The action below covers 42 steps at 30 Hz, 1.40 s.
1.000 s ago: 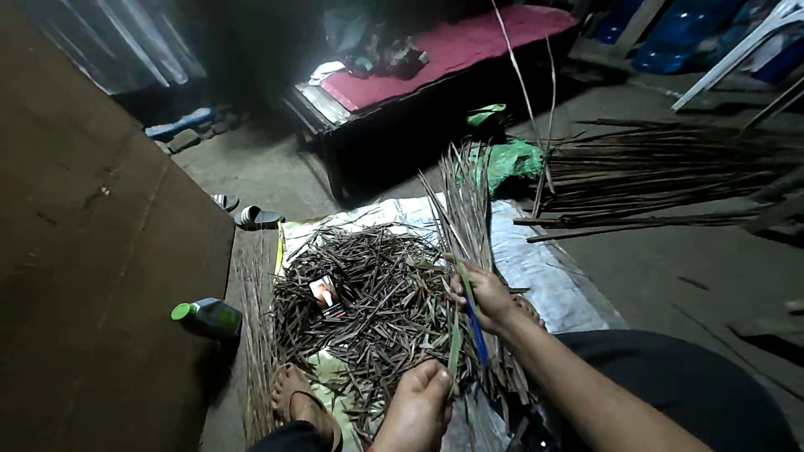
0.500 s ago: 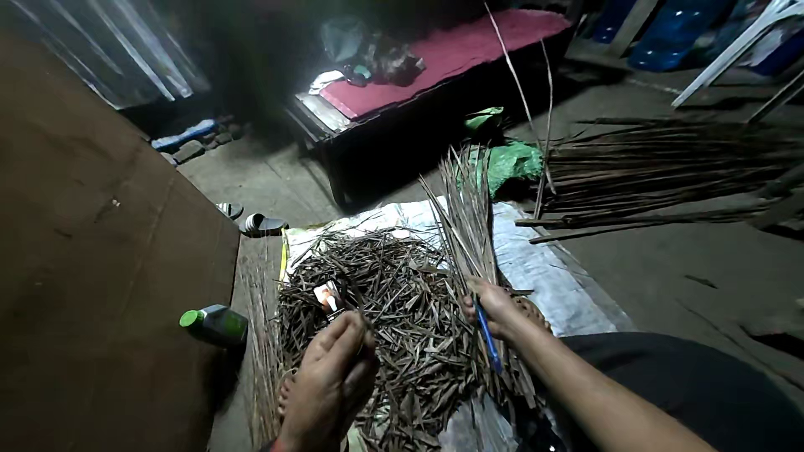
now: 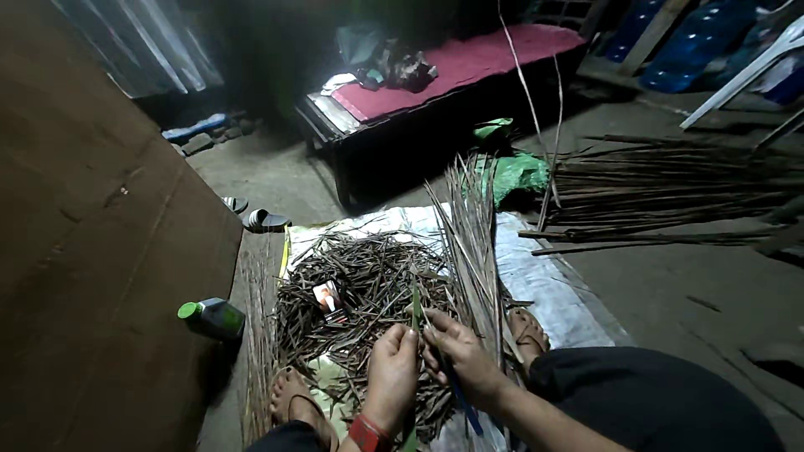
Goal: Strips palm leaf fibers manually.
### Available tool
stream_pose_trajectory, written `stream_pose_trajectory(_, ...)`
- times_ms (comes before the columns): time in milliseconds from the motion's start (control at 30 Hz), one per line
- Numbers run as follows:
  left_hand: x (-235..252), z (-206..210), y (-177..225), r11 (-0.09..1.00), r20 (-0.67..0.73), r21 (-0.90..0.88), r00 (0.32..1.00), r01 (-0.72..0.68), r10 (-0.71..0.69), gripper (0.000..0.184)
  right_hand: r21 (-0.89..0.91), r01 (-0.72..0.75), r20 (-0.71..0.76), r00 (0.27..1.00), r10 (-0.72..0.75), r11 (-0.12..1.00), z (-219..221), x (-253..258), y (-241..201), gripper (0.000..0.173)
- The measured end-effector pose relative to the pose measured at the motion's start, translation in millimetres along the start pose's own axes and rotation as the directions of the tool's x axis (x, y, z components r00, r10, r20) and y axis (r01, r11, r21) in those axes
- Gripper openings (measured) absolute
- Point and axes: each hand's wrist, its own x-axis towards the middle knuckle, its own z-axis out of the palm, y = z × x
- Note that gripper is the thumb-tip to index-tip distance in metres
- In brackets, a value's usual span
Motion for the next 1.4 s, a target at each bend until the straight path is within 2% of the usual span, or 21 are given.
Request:
stream_pose_trajectory(300, -3, 10, 2, 0.999, -0.013, -0.041, 1.000, 0.026, -0.026, 0.026, -0.051, 0.017, -0.100, 0.995, -0.022, 0.999, 1, 0, 8, 0.034)
stream_pose_trajectory(500, -15, 12, 3, 0.997, 0.091, -0.030, 0.993, 0.074, -0.071, 0.026, -0.054, 0.049, -0.201, 0.978, -0.058, 0.997, -6, 14, 1, 0.035)
stream_pose_trajectory(600, -21, 13, -4, 0.997, 0.138, 0.006, 0.988, 0.070, -0.071, 0.025, 0.033, 0.034, -0.248, 0.969, -0.024, 0.999, -22, 29, -8, 0.038)
stream_pose_trajectory(700, -14, 6, -8, 0.998, 0.072, 0.013, 0.995, 0.069, -0.070, 0.026, 0.118, -0.018, -0.195, 0.980, 0.041, 0.993, -30, 29, -11, 0.040)
stream_pose_trajectory(833, -2, -4, -7, 0.998, -0.005, 0.014, 0.998, 0.055, -0.055, 0.027, -0.017, -0.102, 0.020, 0.995, 0.102, 0.995, -15, 4, -3, 0.040)
stream_pose_trajectory(900, -1, -4, -6, 0.999, -0.011, 0.007, 0.999, 0.032, -0.032, 0.026, -0.084, -0.119, 0.056, 0.991, 0.124, 0.989, -5, -4, 0, 0.037)
stream_pose_trajectory(1067, -6, 0, -2, 0.998, 0.041, 0.021, 0.997, 0.063, -0.064, 0.023, -0.085, -0.009, -0.067, 0.998, 0.003, 0.996, -5, 1, 3, 0.035)
stream_pose_trajectory(1200, -11, 5, -2, 0.997, 0.058, -0.002, 0.995, 0.080, -0.080, 0.025, -0.202, 0.103, -0.141, 0.981, -0.133, 0.974, -8, 4, 6, 0.033)
stream_pose_trajectory(1400, -21, 12, -8, 0.997, 0.089, -0.013, 0.994, 0.072, -0.071, 0.027, -0.204, 0.087, -0.255, 0.957, -0.139, 0.975, -8, 8, -1, 0.030)
